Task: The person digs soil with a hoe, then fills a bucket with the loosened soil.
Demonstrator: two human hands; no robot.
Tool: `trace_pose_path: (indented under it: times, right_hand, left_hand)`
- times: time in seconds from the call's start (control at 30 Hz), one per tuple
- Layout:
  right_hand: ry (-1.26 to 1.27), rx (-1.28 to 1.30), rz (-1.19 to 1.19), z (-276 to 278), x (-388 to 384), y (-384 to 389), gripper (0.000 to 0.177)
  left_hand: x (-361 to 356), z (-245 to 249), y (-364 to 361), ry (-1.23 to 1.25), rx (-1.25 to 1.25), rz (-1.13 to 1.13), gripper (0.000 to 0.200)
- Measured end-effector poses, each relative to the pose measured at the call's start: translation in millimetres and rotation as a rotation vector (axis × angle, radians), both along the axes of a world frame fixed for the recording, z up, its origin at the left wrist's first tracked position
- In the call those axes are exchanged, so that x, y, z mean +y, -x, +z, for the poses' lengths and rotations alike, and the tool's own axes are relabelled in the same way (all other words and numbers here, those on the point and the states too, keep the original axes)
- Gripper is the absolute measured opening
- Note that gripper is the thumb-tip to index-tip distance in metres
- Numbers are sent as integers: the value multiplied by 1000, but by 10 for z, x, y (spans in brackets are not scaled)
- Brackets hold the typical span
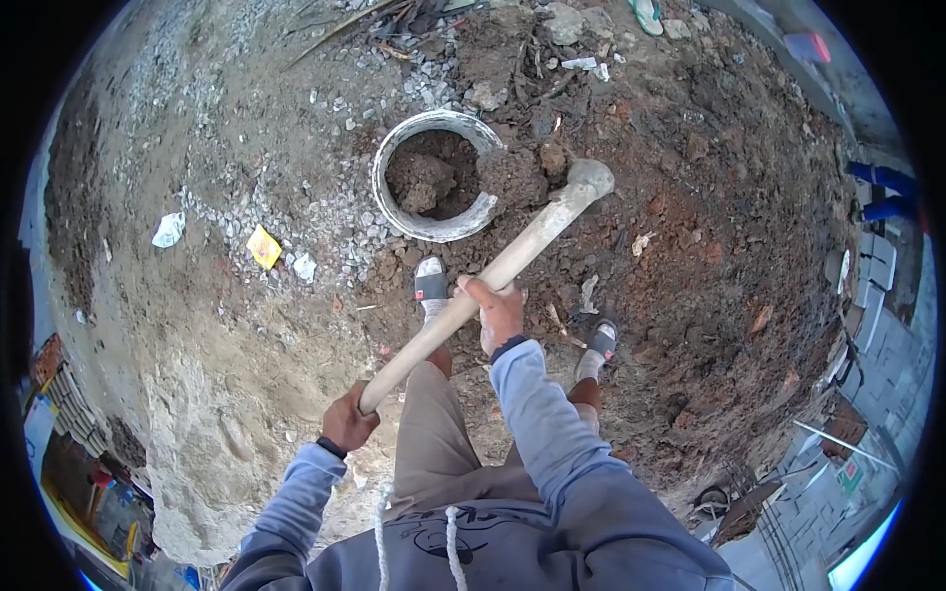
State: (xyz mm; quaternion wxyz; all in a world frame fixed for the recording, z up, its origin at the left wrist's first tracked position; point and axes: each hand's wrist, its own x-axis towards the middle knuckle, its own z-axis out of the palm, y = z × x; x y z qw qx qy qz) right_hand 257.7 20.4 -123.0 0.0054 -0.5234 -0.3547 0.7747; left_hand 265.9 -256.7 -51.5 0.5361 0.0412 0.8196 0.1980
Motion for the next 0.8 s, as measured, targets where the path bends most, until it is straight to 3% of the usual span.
trace_pose_path:
  times: [0.03, 0.13, 0.3, 0.37, 0.43, 0.5, 0.57, 0.63, 0.7, 0.8]
  right_hand:
    - [44, -72, 76, -91, -125, 113, 37]
    - [6, -33, -16, -354, -240, 366, 37]
    - [-113, 79, -96, -170, 745, -30, 25]
    - [-201, 54, -123, -32, 1377, -509, 26]
    - [-236, 61, -236, 115, 2009, -1005, 27]
    - [-351, -9, -231, 253, 2628, -1418, 25]
    - [-404, -65, -248, 176, 3252, -1741, 21]
    - [-377, -95, -254, -103, 3771, -1937, 17]
    - [-322, -57, -304, -749, 4124, -2152, 18]
    - [-228, -328, -267, -1917, 3674, -2455, 20]
  left_hand:
    - [-158, -215, 114, 66, 132, 33, 39]
    - [-207, -628, 413, 82, 179, 34, 34]
    - [698, -898, 75, -171, 49, 33, 37]
    - [1263, -1098, -480, -466, -213, 71, 43]
    - [1998, -1003, -1005, -560, -521, 35, 44]
    - [2718, -839, -1401, -786, -958, 298, 41]
    - [3286, -949, -1749, -836, -1083, 290, 36]
    - [3718, -1124, -1716, -792, -1231, 365, 33]
    - [3908, -1442, -1825, -722, -1378, 449, 30]
    - [3600, -1947, -2095, -501, -1375, 690, 23]
